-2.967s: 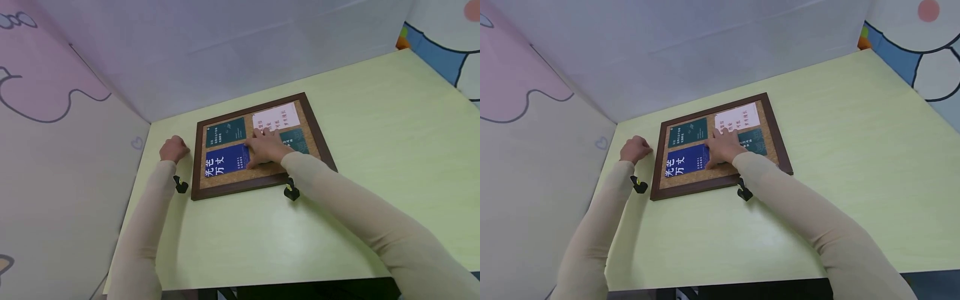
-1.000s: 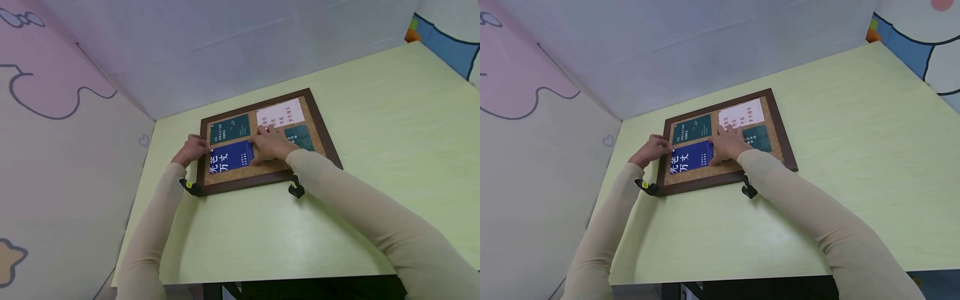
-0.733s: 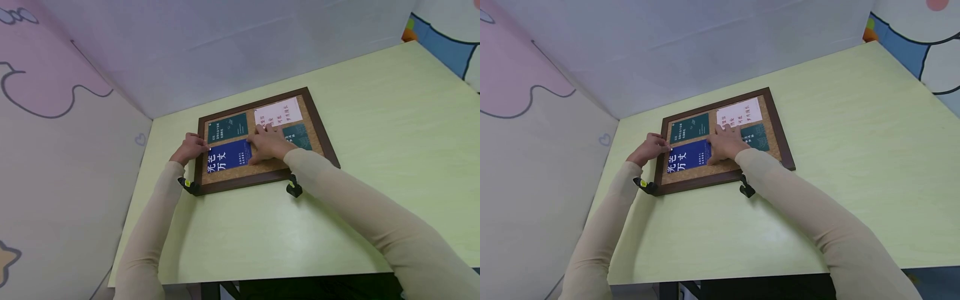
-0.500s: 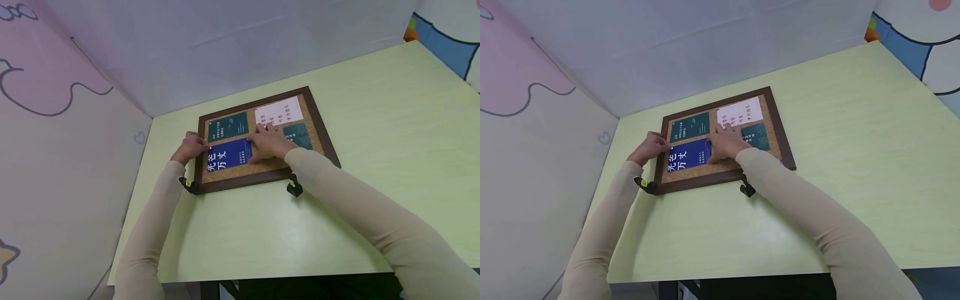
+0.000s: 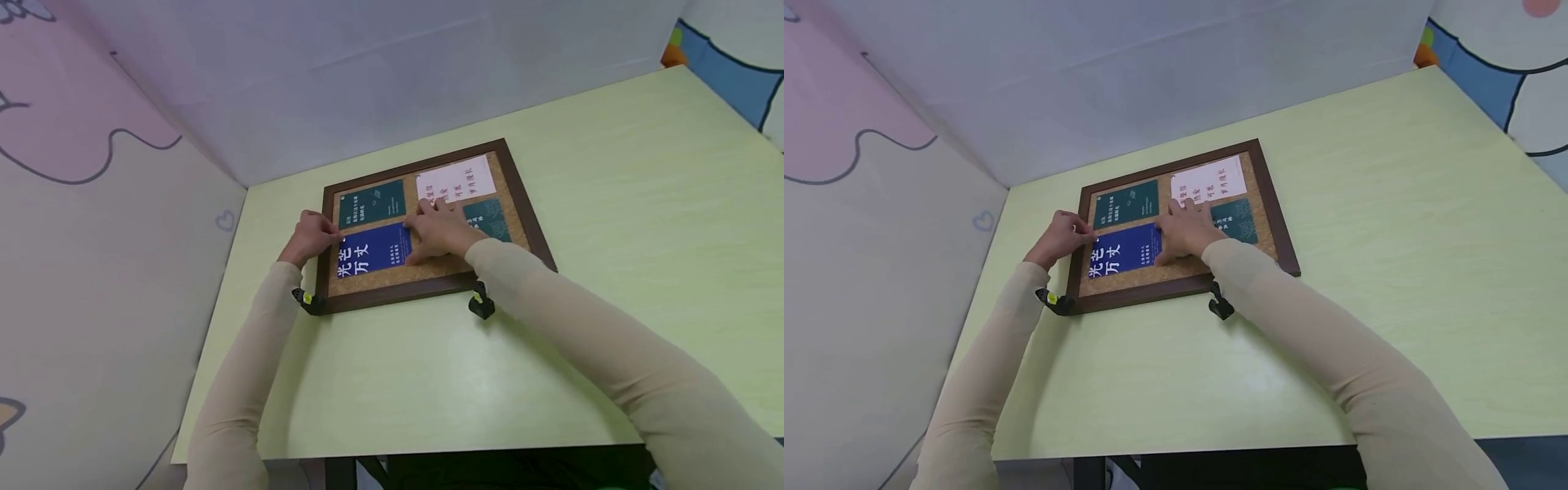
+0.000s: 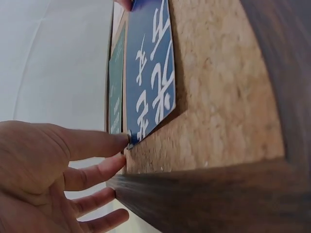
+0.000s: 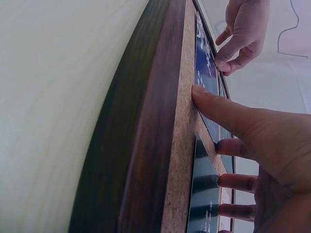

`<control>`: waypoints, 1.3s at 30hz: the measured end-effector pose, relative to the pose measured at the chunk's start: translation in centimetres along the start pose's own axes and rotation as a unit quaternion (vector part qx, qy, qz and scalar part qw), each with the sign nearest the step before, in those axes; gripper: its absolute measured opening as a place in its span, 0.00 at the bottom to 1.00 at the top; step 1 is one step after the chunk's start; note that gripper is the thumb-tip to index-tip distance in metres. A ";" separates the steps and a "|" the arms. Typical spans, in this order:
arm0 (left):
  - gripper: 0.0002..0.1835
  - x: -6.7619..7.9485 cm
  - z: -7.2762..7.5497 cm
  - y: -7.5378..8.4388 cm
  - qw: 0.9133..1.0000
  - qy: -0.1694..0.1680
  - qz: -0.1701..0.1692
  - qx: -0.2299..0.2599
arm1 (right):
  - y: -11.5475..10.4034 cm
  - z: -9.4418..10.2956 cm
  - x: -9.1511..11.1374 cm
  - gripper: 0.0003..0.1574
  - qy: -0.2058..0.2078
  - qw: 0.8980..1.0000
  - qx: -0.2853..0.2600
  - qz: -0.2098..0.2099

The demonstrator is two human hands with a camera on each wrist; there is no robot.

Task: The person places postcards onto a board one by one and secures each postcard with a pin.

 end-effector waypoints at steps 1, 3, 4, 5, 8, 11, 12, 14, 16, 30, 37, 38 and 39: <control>0.13 0.0 0.1 -0.2 1.000 0.000 -0.001 0.002 | -0.1 0.0 0.0 0.50 0.000 1.000 0.000 0.001; 0.17 -0.1 0.2 -0.5 1.000 0.003 -0.002 0.001 | -0.2 -0.1 0.0 0.50 -0.001 1.000 0.000 0.003; 0.21 -0.1 0.3 -0.6 1.000 0.005 0.000 -0.002 | -0.2 -0.1 0.0 0.50 -0.002 1.000 0.000 0.003; 0.24 -0.1 0.5 -0.8 1.000 0.008 0.002 -0.006 | -0.2 -0.1 0.0 0.50 -0.003 1.000 0.002 0.002; 0.33 -0.2 0.8 -1.3 1.000 0.015 0.011 -0.017 | -0.3 -0.1 0.1 0.51 -0.005 1.000 0.004 0.001; 0.37 -0.6 0.8 -1.7 1.000 0.013 0.016 -0.012 | -0.2 0.0 0.1 0.51 -0.001 1.000 0.005 0.000; 0.38 -0.8 0.7 -1.9 1.000 0.008 0.018 -0.008 | -0.2 0.0 0.1 0.51 0.000 1.000 0.006 0.000; 0.39 -1.2 0.4 -2.1 1.000 -0.002 0.023 0.000 | 0.0 0.0 0.1 0.51 0.001 1.000 0.009 0.000; 0.40 -1.4 0.1 -2.1 1.000 -0.011 0.028 0.003 | 0.3 -0.2 0.2 0.51 0.000 1.000 0.012 0.000; 0.39 -1.9 -1.6 -0.8 0.999 -0.026 0.027 0.004 | 2.4 -1.2 1.1 0.53 0.035 0.999 0.008 0.018; 0.40 -2.4 -2.4 -1.9 0.998 -0.045 0.047 0.000 | 3.6 -2.3 1.2 0.50 0.076 0.996 0.014 0.038; 0.39 -2.4 -2.4 -2.1 0.998 -0.046 0.051 0.000 | 3.9 -2.1 1.4 0.48 0.087 0.995 0.008 0.038; 0.39 -2.4 -2.4 -2.2 0.997 -0.047 0.054 -0.003 | 4.2 -1.7 1.7 0.46 0.095 0.995 0.004 0.036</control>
Point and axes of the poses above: each hand's wrist, its own x-axis away from the middle knuckle, its own z-axis out of the back of the hand, y = z × x, the point moved 10 cm from there along -x, towards the middle knuckle, and after that the axes turned 13 degrees about z, right-handed, at the moved point
